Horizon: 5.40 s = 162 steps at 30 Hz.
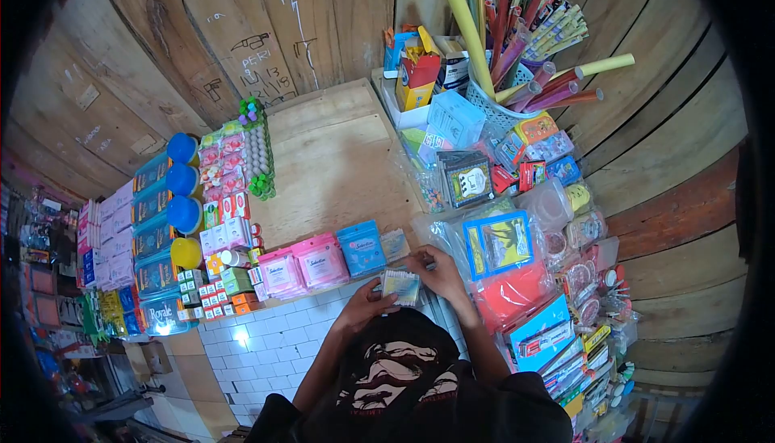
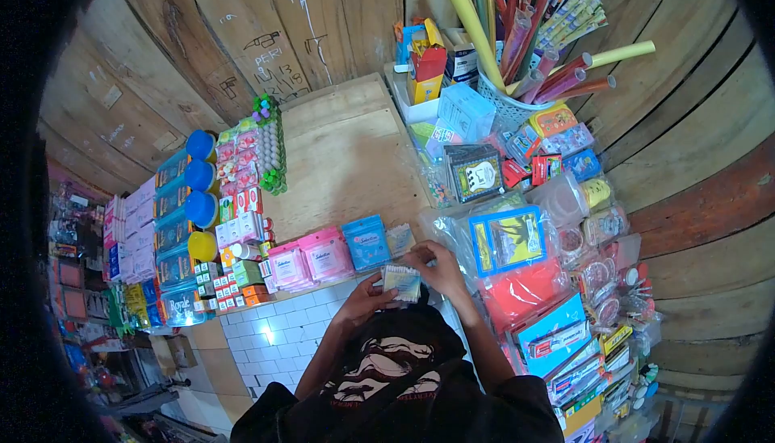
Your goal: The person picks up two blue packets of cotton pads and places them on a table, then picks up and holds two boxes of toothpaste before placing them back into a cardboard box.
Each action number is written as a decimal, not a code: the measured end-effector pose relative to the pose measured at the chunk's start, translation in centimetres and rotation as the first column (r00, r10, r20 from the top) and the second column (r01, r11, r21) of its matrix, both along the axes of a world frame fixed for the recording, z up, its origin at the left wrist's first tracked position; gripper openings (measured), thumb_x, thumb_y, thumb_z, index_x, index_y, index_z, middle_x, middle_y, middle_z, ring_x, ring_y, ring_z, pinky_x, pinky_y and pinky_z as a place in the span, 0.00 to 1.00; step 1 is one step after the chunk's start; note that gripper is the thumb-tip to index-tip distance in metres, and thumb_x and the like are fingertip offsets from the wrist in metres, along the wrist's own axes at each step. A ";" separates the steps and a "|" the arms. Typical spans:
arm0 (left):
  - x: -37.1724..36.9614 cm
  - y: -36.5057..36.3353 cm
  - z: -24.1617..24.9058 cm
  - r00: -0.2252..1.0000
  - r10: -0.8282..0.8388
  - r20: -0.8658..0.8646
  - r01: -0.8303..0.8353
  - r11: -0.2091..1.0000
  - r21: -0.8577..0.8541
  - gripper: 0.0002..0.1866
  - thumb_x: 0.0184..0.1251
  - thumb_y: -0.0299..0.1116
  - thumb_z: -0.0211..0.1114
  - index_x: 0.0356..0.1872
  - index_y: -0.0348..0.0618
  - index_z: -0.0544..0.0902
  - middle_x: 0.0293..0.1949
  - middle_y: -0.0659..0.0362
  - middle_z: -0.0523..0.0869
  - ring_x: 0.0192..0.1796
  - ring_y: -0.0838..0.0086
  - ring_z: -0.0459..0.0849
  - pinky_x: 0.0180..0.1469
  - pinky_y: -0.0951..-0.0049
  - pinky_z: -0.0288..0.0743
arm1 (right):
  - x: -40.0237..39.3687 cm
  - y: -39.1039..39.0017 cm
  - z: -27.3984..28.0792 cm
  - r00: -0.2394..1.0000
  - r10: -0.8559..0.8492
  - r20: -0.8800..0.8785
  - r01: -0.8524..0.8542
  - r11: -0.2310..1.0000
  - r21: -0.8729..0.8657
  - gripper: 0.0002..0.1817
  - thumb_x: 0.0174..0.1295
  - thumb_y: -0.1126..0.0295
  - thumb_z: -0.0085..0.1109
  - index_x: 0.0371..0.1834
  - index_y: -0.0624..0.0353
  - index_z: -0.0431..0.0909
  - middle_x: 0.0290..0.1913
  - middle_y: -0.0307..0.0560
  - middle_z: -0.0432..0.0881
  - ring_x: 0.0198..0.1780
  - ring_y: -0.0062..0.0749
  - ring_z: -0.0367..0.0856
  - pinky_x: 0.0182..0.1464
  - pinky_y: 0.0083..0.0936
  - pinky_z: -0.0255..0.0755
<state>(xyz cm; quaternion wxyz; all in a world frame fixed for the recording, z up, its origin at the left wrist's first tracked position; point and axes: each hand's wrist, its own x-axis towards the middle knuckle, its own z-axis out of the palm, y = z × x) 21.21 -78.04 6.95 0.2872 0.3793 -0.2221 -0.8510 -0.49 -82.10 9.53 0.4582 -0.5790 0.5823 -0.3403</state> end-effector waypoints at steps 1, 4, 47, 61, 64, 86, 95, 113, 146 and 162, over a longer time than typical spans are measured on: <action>-0.1 -0.2 0.6 1.000 0.009 0.016 -0.009 1.000 -0.020 0.30 0.65 0.27 0.69 0.66 0.37 0.66 0.52 0.50 0.83 0.54 0.68 0.84 0.56 0.68 0.81 | 0.0 0.4 0.5 1.000 -0.011 -0.025 0.012 1.000 0.018 0.21 0.57 0.63 0.72 0.47 0.65 0.79 0.38 0.50 0.87 0.36 0.29 0.85 0.39 0.25 0.78; -0.3 -0.3 0.9 0.997 0.051 0.059 -0.047 0.997 -0.069 0.28 0.63 0.25 0.70 0.63 0.36 0.69 0.50 0.52 0.84 0.52 0.69 0.85 0.54 0.69 0.82 | 0.1 1.6 1.5 0.999 -0.039 -0.030 0.042 0.995 0.087 0.24 0.52 0.62 0.76 0.45 0.65 0.79 0.36 0.50 0.86 0.35 0.28 0.84 0.39 0.24 0.77; 1.7 1.5 0.1 0.970 0.174 0.172 -0.164 0.984 -0.071 0.20 0.71 0.28 0.63 0.61 0.34 0.73 0.48 0.51 0.86 0.47 0.69 0.86 0.47 0.68 0.86 | 2.7 -5.7 -6.4 0.874 -0.181 -0.451 0.091 0.973 -0.213 0.12 0.55 0.76 0.64 0.42 0.65 0.80 0.37 0.63 0.83 0.41 0.60 0.83 0.41 0.47 0.75; 1.6 0.9 0.3 0.972 0.176 0.154 -0.161 0.981 -0.107 0.20 0.72 0.29 0.62 0.62 0.35 0.72 0.49 0.53 0.86 0.48 0.70 0.86 0.47 0.68 0.86 | 2.6 -4.5 -5.7 0.886 -0.140 -0.441 0.021 0.964 -0.265 0.16 0.57 0.76 0.60 0.49 0.66 0.77 0.42 0.66 0.83 0.47 0.64 0.80 0.47 0.51 0.73; 1.6 0.6 0.5 0.975 0.170 0.141 -0.156 0.982 -0.107 0.20 0.72 0.30 0.61 0.62 0.36 0.72 0.50 0.54 0.85 0.49 0.71 0.86 0.49 0.68 0.85 | 2.7 -3.9 -5.6 0.923 -0.166 -0.348 0.056 0.950 -0.306 0.16 0.60 0.75 0.61 0.51 0.67 0.77 0.42 0.66 0.83 0.44 0.59 0.82 0.43 0.43 0.75; -2.8 -1.9 0.6 1.000 -0.007 0.012 0.008 0.996 -0.084 0.43 0.73 0.34 0.60 0.77 0.44 0.38 0.65 0.43 0.74 0.61 0.55 0.79 0.63 0.59 0.74 | -1.1 -2.8 1.0 0.964 -0.243 -0.108 0.241 0.970 -0.031 0.15 0.57 0.78 0.67 0.48 0.66 0.82 0.34 0.49 0.88 0.35 0.25 0.86 0.37 0.23 0.77; -4.2 -2.5 -0.6 1.000 -0.001 0.030 0.004 0.993 -0.114 0.48 0.73 0.34 0.61 0.77 0.47 0.31 0.78 0.45 0.43 0.63 0.57 0.77 0.60 0.57 0.77 | 1.4 -5.2 -3.1 0.964 -0.191 -0.183 0.158 0.971 -0.180 0.15 0.53 0.81 0.63 0.46 0.68 0.81 0.38 0.63 0.85 0.42 0.56 0.85 0.43 0.41 0.78; -4.7 -2.2 -1.9 0.999 0.010 0.043 -0.003 0.990 -0.137 0.46 0.73 0.37 0.61 0.77 0.39 0.37 0.79 0.49 0.38 0.67 0.59 0.74 0.61 0.56 0.75 | 2.2 -5.1 -5.7 0.879 -0.140 -0.455 0.041 0.975 -0.220 0.11 0.53 0.79 0.62 0.40 0.67 0.79 0.34 0.65 0.81 0.42 0.63 0.81 0.41 0.49 0.74; 4.0 -0.8 -19.2 0.322 -0.823 0.468 0.913 0.401 0.077 0.20 0.66 0.45 0.64 0.49 0.38 0.86 0.44 0.58 0.87 0.46 0.70 0.83 0.51 0.68 0.76 | 2.0 17.3 -15.9 0.944 -0.098 -0.316 0.271 0.774 0.572 0.38 0.59 0.31 0.53 0.49 0.59 0.83 0.44 0.60 0.86 0.48 0.49 0.85 0.53 0.38 0.76; -1.3 0.1 -25.5 -0.137 -0.655 0.743 0.990 -0.098 0.097 0.17 0.65 0.45 0.66 0.37 0.37 0.85 0.28 0.59 0.85 0.29 0.74 0.82 0.32 0.69 0.75 | 22.0 47.1 -29.4 0.391 -0.807 -0.442 0.610 -0.131 0.781 0.33 0.65 0.41 0.52 0.25 0.66 0.84 0.23 0.51 0.84 0.21 0.33 0.80 0.27 0.33 0.75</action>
